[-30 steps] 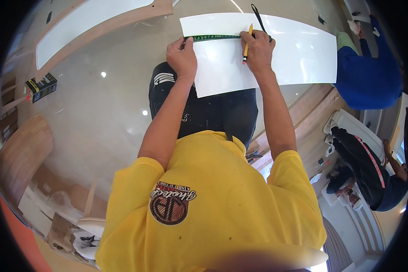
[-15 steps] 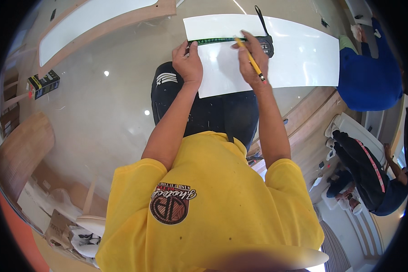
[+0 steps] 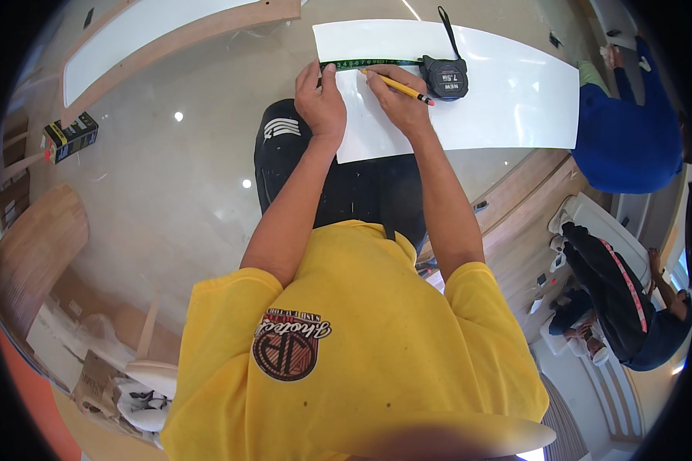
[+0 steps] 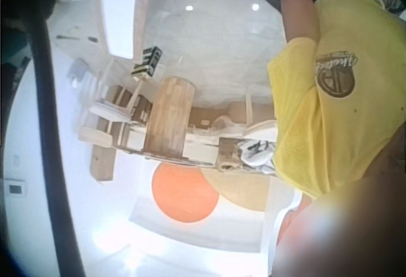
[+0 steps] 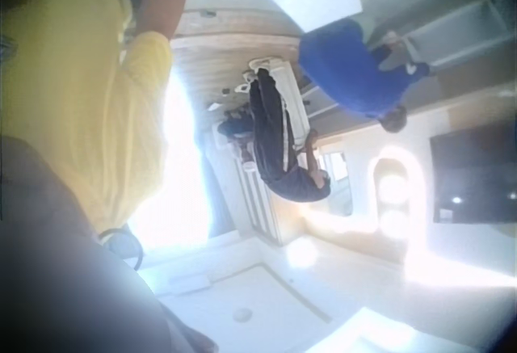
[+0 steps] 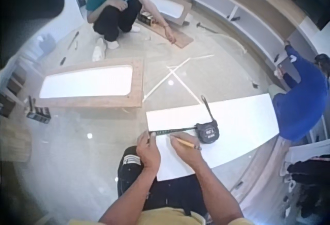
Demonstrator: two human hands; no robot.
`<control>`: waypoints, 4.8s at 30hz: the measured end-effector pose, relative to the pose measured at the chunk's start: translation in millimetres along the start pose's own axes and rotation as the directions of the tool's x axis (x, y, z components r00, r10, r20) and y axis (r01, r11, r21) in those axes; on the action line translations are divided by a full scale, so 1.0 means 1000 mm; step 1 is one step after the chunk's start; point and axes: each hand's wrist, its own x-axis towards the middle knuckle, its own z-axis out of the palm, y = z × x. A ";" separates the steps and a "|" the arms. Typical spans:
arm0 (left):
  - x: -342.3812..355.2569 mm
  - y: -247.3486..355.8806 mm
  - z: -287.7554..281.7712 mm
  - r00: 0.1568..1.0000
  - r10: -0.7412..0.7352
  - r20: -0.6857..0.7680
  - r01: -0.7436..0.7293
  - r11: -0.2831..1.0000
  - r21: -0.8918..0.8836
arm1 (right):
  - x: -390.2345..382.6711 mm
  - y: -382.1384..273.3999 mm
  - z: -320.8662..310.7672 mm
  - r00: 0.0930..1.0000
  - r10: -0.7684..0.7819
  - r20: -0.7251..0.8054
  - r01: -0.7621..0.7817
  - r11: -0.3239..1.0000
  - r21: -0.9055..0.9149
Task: The person kneels on the floor and uses a tape measure and pencil to measure and mark a white rectangular panel. They repeatedly measure different sections, mark points, and use a small wooden block as a guide before scoring the panel with a utility knife.
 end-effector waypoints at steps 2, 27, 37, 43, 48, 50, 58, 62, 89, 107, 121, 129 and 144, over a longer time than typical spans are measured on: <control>0.000 0.002 -0.001 1.000 -0.005 0.011 0.005 1.000 0.003 | 0.001 0.000 0.002 1.000 -0.002 -0.010 0.002 1.000 0.003; 0.001 0.006 -0.003 0.993 0.116 0.016 -0.116 0.991 0.068 | 0.005 -0.007 0.002 1.000 0.009 0.027 -0.008 0.998 -0.066; 0.001 0.005 -0.002 0.992 0.126 0.015 -0.127 0.990 0.056 | 0.008 -0.007 0.001 0.997 0.052 0.061 -0.047 0.996 -0.076; 0.001 0.006 -0.003 0.990 0.140 0.006 -0.140 0.988 0.061 | 0.009 -0.011 0.000 0.998 0.049 0.045 -0.043 0.991 -0.129; 0.002 0.008 -0.003 0.993 0.115 0.014 -0.116 0.992 0.043 | 0.008 -0.007 0.002 0.999 0.011 0.030 -0.008 0.996 -0.088; 0.002 0.008 -0.003 0.998 0.060 0.031 -0.061 0.998 0.027 | 0.009 -0.004 0.002 0.995 -0.074 0.061 0.083 0.982 -0.170; 0.001 0.002 -0.004 0.997 0.077 0.024 -0.078 0.996 0.044 | 0.010 -0.023 -0.019 0.985 0.140 0.101 -0.145 0.988 0.048; 0.005 -0.003 -0.002 0.999 0.053 0.006 -0.053 0.998 0.039 | 0.006 -0.026 -0.065 0.900 -0.178 -0.398 0.136 0.982 -0.131; -0.059 -0.037 -0.031 0.909 -0.250 0.333 0.271 0.963 -0.017 | -0.315 0.021 -0.127 0.738 0.673 0.055 -0.544 0.544 0.639; -0.172 -0.017 0.000 0.607 -0.459 0.649 0.672 0.732 -0.111 | -0.433 0.000 -0.109 0.758 0.638 -0.137 0.146 0.039 0.989; -0.043 0.123 -0.090 0.488 -0.110 0.866 0.582 0.780 -0.229 | -0.260 -0.110 -0.067 0.865 0.468 -0.181 -0.446 0.882 0.148; 0.040 0.077 -0.125 0.782 0.018 0.623 0.199 0.940 -0.276 | -0.138 -0.084 0.073 0.858 0.502 0.106 -0.513 0.831 0.216; 0.293 0.011 -0.108 0.676 0.355 0.645 -0.555 0.822 0.129 | 0.038 -0.083 0.223 0.569 0.760 0.316 -0.784 0.384 0.488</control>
